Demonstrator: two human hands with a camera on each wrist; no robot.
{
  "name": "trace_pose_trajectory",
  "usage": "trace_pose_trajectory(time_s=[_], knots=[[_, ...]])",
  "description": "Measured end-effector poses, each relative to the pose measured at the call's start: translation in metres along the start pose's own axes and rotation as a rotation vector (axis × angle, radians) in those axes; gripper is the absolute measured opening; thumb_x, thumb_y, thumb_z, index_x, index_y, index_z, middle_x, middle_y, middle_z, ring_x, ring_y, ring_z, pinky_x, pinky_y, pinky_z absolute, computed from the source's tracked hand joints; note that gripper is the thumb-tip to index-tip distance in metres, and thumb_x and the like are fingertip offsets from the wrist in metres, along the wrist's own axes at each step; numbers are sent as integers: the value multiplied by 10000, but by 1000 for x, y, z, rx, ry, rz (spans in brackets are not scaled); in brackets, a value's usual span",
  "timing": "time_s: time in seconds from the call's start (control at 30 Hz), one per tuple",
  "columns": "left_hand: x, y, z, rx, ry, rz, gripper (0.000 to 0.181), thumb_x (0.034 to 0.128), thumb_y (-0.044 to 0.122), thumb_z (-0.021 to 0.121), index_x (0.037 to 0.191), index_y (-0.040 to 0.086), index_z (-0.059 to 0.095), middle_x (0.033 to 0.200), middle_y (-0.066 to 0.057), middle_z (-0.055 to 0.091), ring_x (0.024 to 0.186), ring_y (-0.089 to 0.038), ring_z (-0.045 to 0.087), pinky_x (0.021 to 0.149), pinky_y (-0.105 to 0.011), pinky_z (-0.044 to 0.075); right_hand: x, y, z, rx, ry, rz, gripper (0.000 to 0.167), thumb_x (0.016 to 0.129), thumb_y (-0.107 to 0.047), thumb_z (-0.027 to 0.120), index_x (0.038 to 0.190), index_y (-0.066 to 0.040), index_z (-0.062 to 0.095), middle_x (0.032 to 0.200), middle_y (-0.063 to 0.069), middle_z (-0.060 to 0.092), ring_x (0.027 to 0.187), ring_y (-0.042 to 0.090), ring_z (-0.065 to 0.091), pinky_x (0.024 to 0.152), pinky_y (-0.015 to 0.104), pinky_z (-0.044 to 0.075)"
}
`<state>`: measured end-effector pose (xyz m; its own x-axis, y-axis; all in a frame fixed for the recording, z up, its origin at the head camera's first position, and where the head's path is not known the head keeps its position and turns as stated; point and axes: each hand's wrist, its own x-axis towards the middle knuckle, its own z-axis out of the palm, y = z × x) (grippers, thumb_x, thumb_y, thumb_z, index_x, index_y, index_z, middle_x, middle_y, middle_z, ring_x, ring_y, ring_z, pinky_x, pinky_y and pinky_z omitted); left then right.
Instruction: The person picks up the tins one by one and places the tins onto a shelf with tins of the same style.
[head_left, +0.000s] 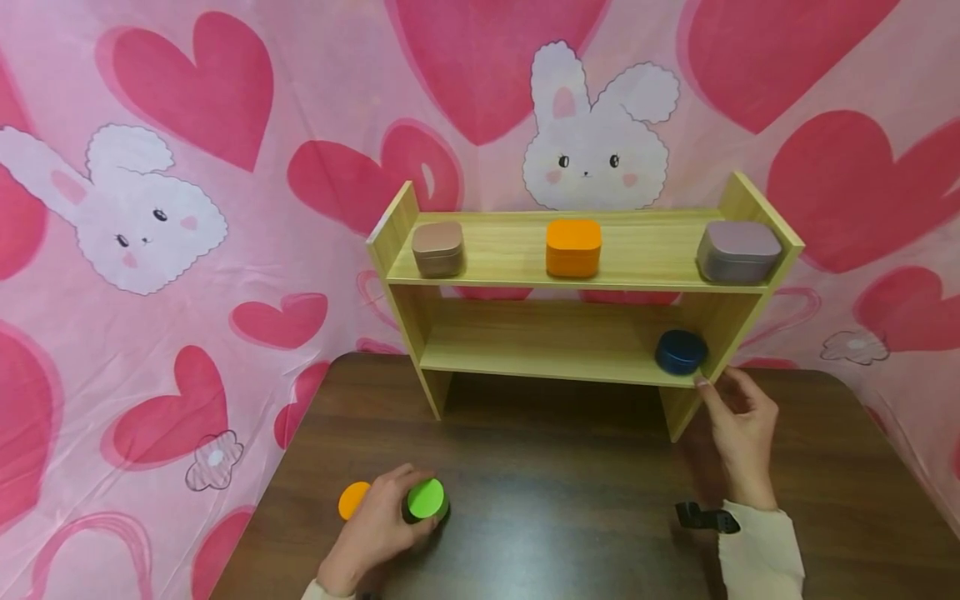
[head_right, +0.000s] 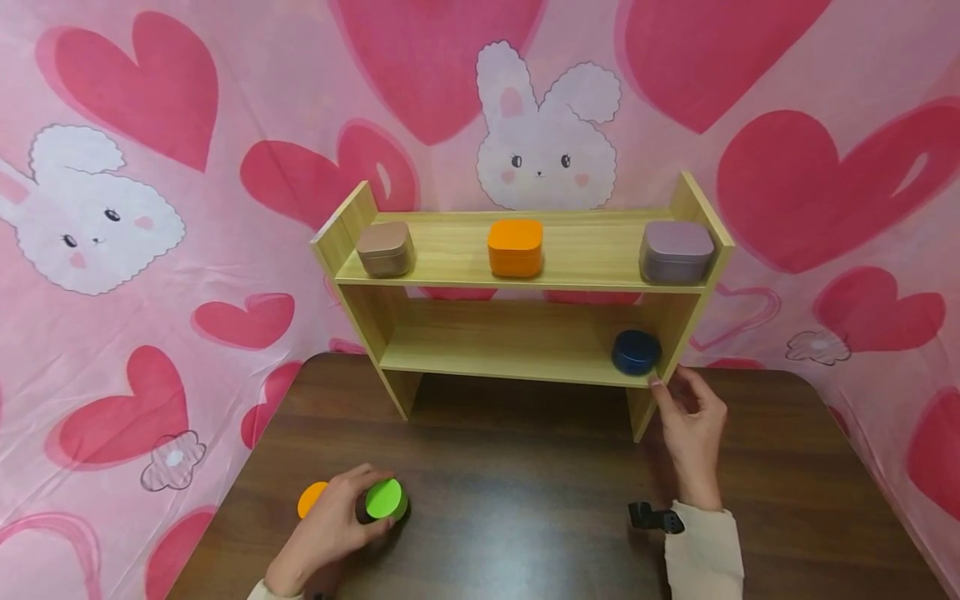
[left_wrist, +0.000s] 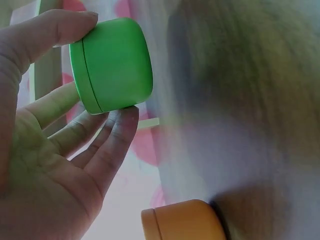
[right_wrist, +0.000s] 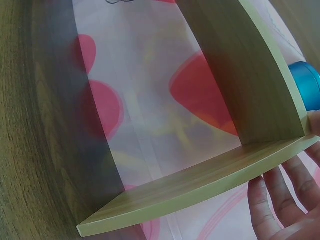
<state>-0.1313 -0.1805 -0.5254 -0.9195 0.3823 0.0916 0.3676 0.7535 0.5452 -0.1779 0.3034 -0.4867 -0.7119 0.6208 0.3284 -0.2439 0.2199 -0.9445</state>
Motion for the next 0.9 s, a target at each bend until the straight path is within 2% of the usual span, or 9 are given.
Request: trace_pose_trajectory(time_s=[0.23,0.4,0.63,0.9], knots=[[4,10,-4,34,88,53,545,703,229,931,1208,121,758,1029,152,680,860,11,569,773,-210,513,0,-1,1,57,6,9,218,883,54,745,1100,39,765,829,-218,745,778,-60,663,696,66,502],[10,22,-10,46,118,95,554,706,252,930,1223,150,759,1060,159,685,881,6,576,769,-215,514,1,-1,1,69,11,10,211,881,53,747,1090,32,770,832,-209,749,779,-58,665,697,64,503],[17,35,-17,30,161,191,571,712,222,931,1247,155,744,1102,125,705,918,-13,619,791,-225,556,3,1,-2,146,13,13,233,868,83,744,1098,56,767,868,-172,773,813,-29,696,713,60,523],[22,45,-26,65,218,262,585,689,207,932,1239,132,749,1092,110,709,921,-31,639,774,-228,550,1,0,-1,51,-5,7,239,882,51,748,1120,33,765,865,-220,748,810,-52,676,705,59,509]])
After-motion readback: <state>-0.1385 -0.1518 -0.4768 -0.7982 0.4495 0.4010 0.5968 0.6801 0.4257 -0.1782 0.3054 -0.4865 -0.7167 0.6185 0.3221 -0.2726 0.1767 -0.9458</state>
